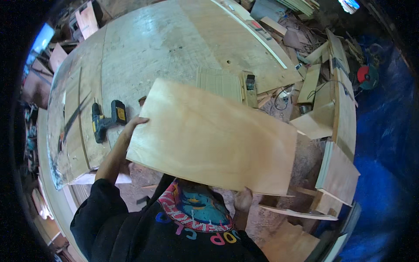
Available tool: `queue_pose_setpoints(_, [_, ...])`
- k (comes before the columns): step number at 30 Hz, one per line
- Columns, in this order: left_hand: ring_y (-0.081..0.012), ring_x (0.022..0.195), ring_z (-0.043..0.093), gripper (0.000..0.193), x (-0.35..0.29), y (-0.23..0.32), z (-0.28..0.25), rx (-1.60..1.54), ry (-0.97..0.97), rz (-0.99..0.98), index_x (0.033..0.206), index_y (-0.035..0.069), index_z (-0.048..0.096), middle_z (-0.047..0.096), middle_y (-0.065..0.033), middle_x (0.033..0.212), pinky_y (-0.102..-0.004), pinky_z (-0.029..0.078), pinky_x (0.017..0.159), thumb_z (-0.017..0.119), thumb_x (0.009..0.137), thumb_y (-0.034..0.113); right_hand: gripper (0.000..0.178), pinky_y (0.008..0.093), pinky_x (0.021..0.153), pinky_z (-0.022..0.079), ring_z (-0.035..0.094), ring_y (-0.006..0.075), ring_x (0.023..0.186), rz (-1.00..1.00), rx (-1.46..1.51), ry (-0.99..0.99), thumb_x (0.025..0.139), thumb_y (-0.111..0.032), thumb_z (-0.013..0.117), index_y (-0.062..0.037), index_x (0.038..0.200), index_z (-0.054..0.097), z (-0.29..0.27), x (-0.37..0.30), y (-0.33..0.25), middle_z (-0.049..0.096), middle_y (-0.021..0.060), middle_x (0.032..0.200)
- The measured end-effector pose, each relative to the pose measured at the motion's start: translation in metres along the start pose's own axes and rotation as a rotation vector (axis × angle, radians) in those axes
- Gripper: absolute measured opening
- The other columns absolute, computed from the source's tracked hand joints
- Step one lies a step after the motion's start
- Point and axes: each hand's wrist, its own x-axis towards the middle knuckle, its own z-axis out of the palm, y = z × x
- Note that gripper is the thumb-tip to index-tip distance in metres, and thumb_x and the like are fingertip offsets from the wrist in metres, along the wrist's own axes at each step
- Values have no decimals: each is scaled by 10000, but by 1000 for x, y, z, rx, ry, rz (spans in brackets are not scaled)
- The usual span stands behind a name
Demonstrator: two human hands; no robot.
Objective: Using a pneumatic nail gun and a hand saw to assemble and cut wooden boards in a workshop.
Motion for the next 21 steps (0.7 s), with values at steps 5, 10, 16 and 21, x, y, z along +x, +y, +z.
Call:
queue_pose_setpoints(5, [-189,878,662,515,-3,-9,-52,227,87,-120,1230,-52,514,645,-128,1093,-318,527,801,669,803,190,544,473,1014,413,464,342,1237,157,295,-389,899,-188,494,34,1374,349,11,-17,43,474,205,1337])
queue_pose_setpoints(10, [-110,784,616,450,22,18,-48,413,-61,-131,1216,-30,539,650,-50,936,-252,487,676,647,862,226,498,446,1003,409,453,305,1221,221,244,-19,915,-197,486,-13,1364,375,-7,-32,87,475,154,1316])
queue_pose_setpoints(16, [-72,581,502,409,101,62,-62,882,9,-212,1039,2,629,563,3,698,-249,403,498,617,891,383,411,382,900,475,533,264,1096,-239,-398,292,930,-235,514,-54,1295,468,-117,-71,200,535,115,1221])
queue_pose_setpoints(21, [-168,675,604,453,167,84,-89,1212,78,-55,1001,-6,631,621,-71,757,-317,496,628,612,862,424,508,430,983,414,524,295,1126,-109,-79,148,914,-225,540,-56,1364,374,69,-34,171,510,142,1264])
